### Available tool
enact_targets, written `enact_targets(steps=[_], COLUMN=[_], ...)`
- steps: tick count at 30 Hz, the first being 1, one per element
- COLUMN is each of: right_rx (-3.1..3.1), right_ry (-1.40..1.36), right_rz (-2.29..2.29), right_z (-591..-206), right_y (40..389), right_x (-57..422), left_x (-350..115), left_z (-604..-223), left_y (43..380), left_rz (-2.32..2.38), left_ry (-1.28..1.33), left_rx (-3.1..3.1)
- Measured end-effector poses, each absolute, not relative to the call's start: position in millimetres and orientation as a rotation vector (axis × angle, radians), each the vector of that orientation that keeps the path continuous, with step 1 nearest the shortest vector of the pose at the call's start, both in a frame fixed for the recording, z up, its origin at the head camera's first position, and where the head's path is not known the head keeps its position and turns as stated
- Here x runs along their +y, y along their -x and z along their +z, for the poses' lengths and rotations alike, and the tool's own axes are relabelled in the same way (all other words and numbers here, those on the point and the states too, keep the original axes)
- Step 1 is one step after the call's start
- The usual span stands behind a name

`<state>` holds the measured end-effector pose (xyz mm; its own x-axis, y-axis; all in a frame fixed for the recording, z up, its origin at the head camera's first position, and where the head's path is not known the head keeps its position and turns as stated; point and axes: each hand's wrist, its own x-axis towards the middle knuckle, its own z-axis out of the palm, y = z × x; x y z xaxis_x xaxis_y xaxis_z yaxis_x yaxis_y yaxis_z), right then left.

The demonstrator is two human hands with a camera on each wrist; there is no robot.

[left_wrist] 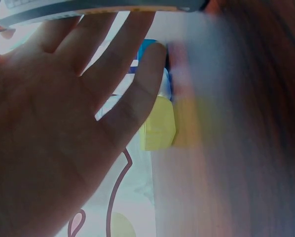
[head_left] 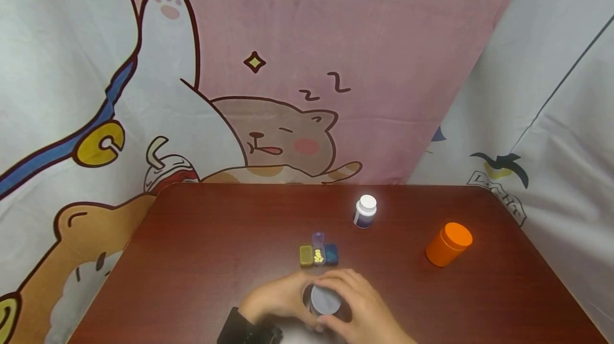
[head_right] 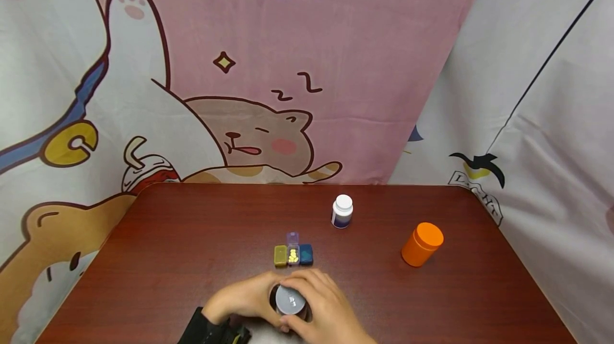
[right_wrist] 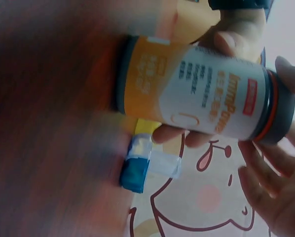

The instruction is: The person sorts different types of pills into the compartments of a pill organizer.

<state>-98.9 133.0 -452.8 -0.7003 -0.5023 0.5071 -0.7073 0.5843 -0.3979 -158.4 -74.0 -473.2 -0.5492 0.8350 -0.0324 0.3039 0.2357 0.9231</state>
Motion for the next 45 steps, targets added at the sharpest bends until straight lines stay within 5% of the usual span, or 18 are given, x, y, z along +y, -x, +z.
enact_targets(steps=[21, 31, 45], right_rx=[-2.443, -2.819, -2.415], right_ry=[-0.811, -1.012, -1.131], right_rz=[0.662, 1.161, 1.210], right_z=[-455.4, -436.6, -449.3], right_y=[99.6, 108.7, 121.1], right_x=[128.2, 163.2, 169.1], left_x=[-74.7, -73.1, -73.6], left_z=[-471.4, -472.4, -472.0], left_y=[156.3, 157.4, 157.6], left_rz=[1.238, 1.259, 1.234], left_ry=[-1.036, -1.000, -0.989], left_rx=[2.083, 2.040, 2.054])
